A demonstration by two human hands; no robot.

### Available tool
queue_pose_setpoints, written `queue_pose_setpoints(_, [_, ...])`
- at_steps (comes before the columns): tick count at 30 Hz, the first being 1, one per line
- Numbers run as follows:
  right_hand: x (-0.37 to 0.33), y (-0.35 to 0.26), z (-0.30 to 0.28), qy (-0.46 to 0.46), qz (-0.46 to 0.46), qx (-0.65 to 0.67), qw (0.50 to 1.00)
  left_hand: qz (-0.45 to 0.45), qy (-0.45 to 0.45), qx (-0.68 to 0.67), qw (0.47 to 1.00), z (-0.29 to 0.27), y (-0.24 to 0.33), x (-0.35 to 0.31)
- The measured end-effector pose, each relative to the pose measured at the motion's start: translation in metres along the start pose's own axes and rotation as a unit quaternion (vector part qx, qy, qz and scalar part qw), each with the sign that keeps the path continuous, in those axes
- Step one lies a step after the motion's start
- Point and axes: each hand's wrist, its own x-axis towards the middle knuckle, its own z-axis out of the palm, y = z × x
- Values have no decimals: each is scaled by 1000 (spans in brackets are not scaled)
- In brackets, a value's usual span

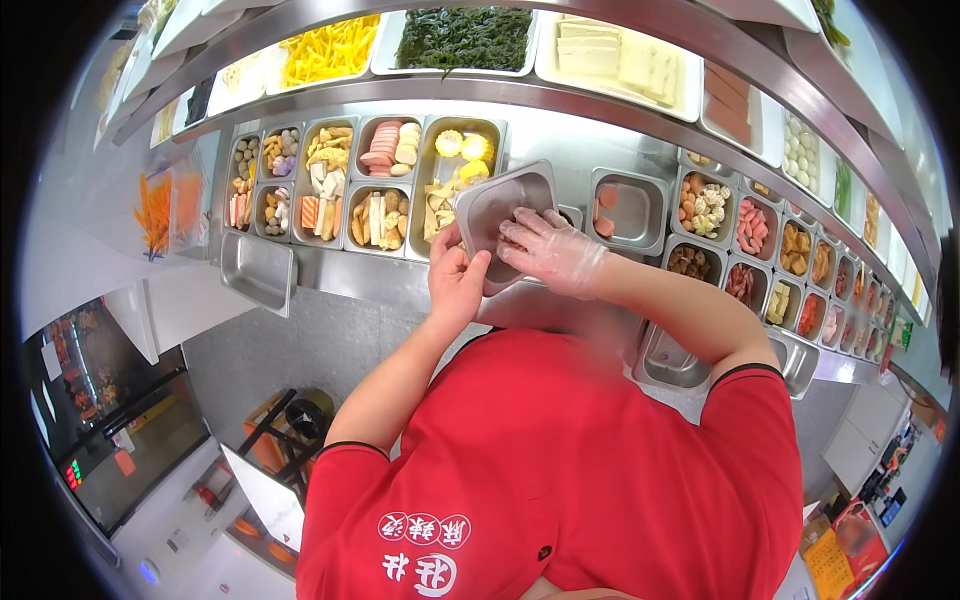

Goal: The person assembles food trays by picking various items from a display counter and placing them into metal trays. They handle meatballs, fish cakes, tofu, and other processed food items, arranging them neatly in the trays.

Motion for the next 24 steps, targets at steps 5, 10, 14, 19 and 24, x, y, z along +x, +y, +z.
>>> queue_pose_setpoints(5, [-43, 43, -10, -51, 164, 104, 980, 20, 3, 21, 1000, -10, -10, -4])
queue_pose_setpoints(10, [-94, 124, 24, -153, 534, 219, 802, 15, 24, 26, 999, -13, -12, -5])
queue_pose_setpoints(14, [-101, 151, 77, -242, 599, 319, 694, -3, 23, 56, 998, -15, -9, -9])
queue_pose_setpoints(19, [-99, 151, 115, -255, 592, 270, 715, -8, 20, 64, 998, -22, -5, -10])
queue_pose_setpoints(24, [-109, 151, 127, -201, 609, 308, 703, -33, 35, 52, 997, -26, -13, -11])
